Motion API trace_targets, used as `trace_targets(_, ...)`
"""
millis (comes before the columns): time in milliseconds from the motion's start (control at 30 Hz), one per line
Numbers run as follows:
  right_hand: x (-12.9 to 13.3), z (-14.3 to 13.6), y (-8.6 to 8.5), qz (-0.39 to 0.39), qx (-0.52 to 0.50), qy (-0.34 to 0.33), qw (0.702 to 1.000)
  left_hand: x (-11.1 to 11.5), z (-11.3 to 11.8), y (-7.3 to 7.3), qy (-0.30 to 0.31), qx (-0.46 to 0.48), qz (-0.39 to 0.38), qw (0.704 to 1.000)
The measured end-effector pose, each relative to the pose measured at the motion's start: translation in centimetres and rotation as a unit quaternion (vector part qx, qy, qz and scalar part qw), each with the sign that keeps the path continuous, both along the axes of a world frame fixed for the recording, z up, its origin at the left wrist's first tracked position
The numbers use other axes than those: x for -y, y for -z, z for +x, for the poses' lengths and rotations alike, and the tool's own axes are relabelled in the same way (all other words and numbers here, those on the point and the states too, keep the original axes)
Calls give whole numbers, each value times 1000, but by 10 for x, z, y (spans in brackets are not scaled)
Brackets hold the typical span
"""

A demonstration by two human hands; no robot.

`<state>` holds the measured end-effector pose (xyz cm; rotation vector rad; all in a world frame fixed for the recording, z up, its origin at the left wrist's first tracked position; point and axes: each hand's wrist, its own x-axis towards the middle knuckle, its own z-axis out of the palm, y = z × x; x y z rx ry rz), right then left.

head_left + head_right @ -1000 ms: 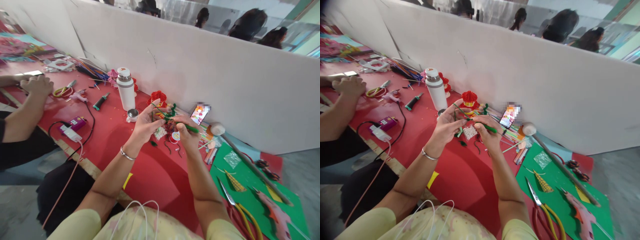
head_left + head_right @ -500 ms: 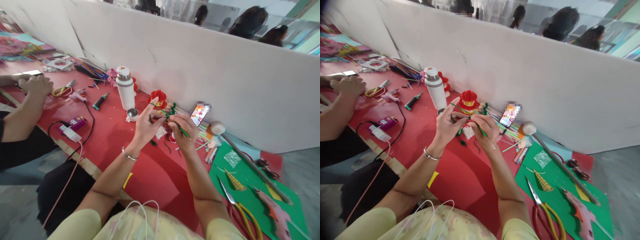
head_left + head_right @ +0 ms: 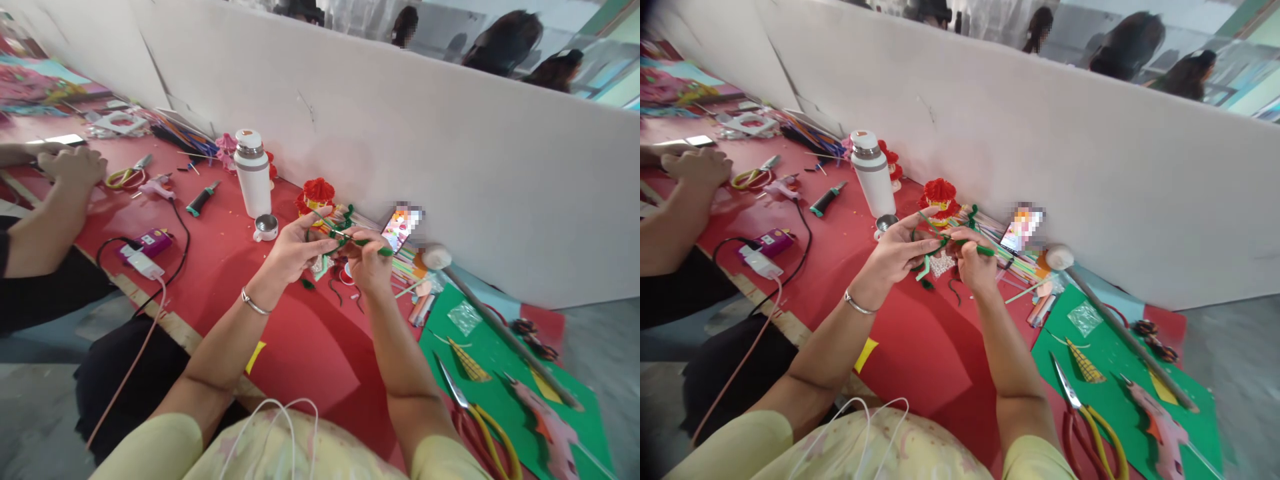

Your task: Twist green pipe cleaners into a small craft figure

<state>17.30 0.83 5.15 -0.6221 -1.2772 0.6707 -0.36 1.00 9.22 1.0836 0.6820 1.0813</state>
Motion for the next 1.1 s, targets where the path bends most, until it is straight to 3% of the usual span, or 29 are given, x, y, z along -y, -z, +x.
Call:
trace_targets(100, -3, 15, -5, -61, 3, -83, 995, -2, -5, -1, -1, -22, 21, 1000)
trace_targets(167, -3, 24, -8, -77, 31, -96, 992, -2, -7, -2, -15, -44, 41, 998)
trace_targets(367, -2, 37, -9, -104, 72, -76, 989, 0, -6, -2, -40, -86, 70, 993)
trace_targets(567, 0, 43, -14, -79, 112, -82, 987, -1, -6, 1, -70, -124, 111, 984)
trace_targets(700, 6, 46, -22, -84, 155, -46, 983, -3, -5, 5, -99, -161, 162, 969)
trace_targets(933, 14, 43, -36, -97, 217, -46, 970, 0, -1, 7, -173, -220, 265, 923)
trace_targets(1100, 17, 37, -39, -61, 244, -10, 968, 3, 0, 3, -195, -228, 275, 913)
